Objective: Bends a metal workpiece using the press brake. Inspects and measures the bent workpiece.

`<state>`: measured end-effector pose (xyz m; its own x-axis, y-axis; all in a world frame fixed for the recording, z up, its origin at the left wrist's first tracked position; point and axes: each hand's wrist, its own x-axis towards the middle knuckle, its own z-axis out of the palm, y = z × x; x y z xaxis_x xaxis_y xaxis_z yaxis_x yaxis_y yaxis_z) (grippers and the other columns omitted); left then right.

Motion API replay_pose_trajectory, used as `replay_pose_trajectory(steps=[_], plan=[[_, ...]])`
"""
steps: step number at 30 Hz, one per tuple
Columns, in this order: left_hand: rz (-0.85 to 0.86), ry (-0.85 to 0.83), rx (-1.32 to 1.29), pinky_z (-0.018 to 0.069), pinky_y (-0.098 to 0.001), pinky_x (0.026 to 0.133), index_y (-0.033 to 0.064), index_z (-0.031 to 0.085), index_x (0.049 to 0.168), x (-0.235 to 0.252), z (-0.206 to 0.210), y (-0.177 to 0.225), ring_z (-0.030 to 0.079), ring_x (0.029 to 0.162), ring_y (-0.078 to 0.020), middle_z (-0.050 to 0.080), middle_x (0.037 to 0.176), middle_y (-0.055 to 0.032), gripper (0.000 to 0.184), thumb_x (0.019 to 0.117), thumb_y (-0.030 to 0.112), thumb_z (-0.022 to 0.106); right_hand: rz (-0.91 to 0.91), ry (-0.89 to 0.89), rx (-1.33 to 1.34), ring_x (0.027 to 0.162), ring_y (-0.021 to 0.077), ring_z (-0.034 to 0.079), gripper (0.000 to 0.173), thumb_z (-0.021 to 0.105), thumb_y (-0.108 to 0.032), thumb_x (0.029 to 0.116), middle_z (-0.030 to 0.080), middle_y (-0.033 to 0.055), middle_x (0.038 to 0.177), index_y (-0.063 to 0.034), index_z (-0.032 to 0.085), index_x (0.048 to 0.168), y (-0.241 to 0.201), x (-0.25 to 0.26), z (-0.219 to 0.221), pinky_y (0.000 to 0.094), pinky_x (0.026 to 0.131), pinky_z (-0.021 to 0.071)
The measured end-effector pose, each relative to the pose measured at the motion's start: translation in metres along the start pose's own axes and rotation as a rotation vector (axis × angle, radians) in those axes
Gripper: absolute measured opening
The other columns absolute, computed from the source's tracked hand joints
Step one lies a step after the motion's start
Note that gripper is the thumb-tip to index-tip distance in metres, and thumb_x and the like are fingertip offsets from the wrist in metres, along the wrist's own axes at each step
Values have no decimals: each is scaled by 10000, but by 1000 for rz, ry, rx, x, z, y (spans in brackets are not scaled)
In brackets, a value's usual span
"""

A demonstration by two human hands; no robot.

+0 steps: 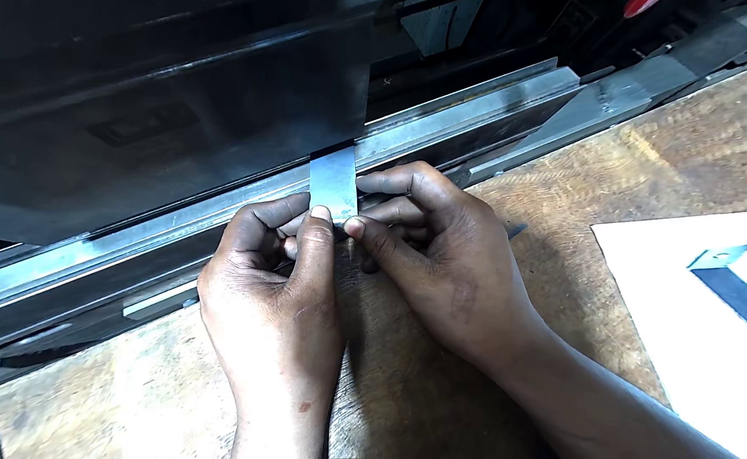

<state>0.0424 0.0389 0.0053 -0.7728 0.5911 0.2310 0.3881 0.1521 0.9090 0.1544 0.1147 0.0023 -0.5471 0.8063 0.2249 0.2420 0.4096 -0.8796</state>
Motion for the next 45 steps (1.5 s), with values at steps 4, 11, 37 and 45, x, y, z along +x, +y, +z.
replay_pose_trajectory(steps=[4,11,37,45], plan=[[-7,8,-4,467,-130,471,125,722,1013,0,1,1,574,529,18,642,680,104,80,945,129,681,-1,3,2,675,13,692,261,713,-218,973,743,-104,877,-157,627,1212,-1,0,-1,185,560,595],[-4,4,-10,473,-126,471,122,720,1021,0,1,1,579,532,24,650,680,105,84,947,119,679,2,6,-6,632,14,672,258,709,-205,973,737,-107,852,-157,627,1212,-2,0,-2,191,508,570],[-1,8,-2,465,-132,461,125,720,1010,0,1,0,570,522,18,635,667,101,79,938,127,687,3,-4,3,687,15,696,267,715,-218,972,745,-109,885,-167,621,1216,0,0,-1,189,572,599],[-13,9,-1,467,-138,468,130,720,1008,0,1,0,578,531,15,645,680,103,78,942,133,679,1,-4,-6,684,8,690,267,713,-224,974,745,-112,887,-170,619,1218,0,1,-1,183,565,589]])
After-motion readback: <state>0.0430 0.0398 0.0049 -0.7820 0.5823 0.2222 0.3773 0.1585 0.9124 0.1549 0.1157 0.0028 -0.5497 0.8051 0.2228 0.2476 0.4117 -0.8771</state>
